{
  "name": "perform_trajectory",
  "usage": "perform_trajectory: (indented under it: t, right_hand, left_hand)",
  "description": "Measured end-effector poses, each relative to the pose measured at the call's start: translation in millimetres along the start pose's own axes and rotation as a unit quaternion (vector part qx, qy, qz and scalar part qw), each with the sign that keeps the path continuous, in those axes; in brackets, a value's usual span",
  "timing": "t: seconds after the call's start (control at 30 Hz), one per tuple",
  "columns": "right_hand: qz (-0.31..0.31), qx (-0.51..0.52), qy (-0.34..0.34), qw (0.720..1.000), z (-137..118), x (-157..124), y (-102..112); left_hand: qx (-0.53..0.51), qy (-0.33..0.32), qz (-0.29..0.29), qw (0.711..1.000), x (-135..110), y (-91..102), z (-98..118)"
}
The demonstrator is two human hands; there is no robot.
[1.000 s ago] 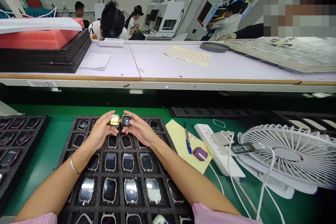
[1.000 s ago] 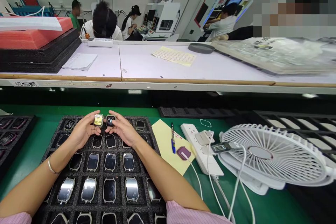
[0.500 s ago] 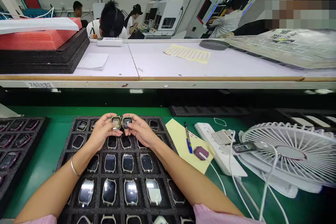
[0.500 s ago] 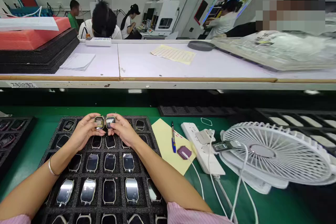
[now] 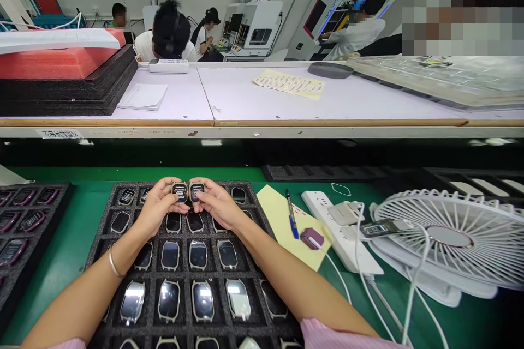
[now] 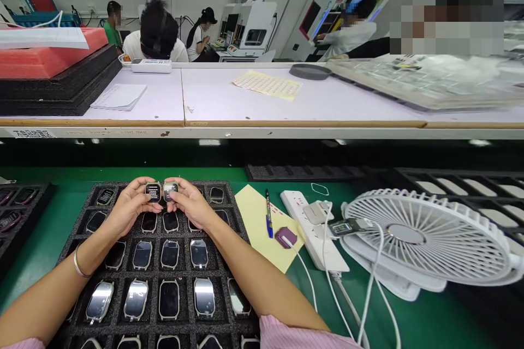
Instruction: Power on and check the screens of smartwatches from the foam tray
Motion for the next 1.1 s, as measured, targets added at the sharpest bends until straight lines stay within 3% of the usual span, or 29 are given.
perform_trajectory:
  t: [0.93, 1.1]
  right_hand:
    - [-0.018, -0.014, 0.018, 1.0, 2.5, 0.1, 0.3]
    - [0.002, -0.018, 0.025, 1.0, 5.6, 2.6, 1.4]
  left_hand:
    - [0.017, -0.007, 0.005, 1.0, 0.3, -1.9, -2.6]
    - [0.024, -0.013, 0.002, 1.0, 1.5, -0.7, -4.2]
Point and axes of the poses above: each hand's wrist, its own x-axis towards the middle knuckle, its own y-axis out of the back of the hand, z = x × y, the point moved 1 cm from there along x, towards the middle knuckle, and after that the axes turned 11 degrees about -z, right-handed, at the moved point
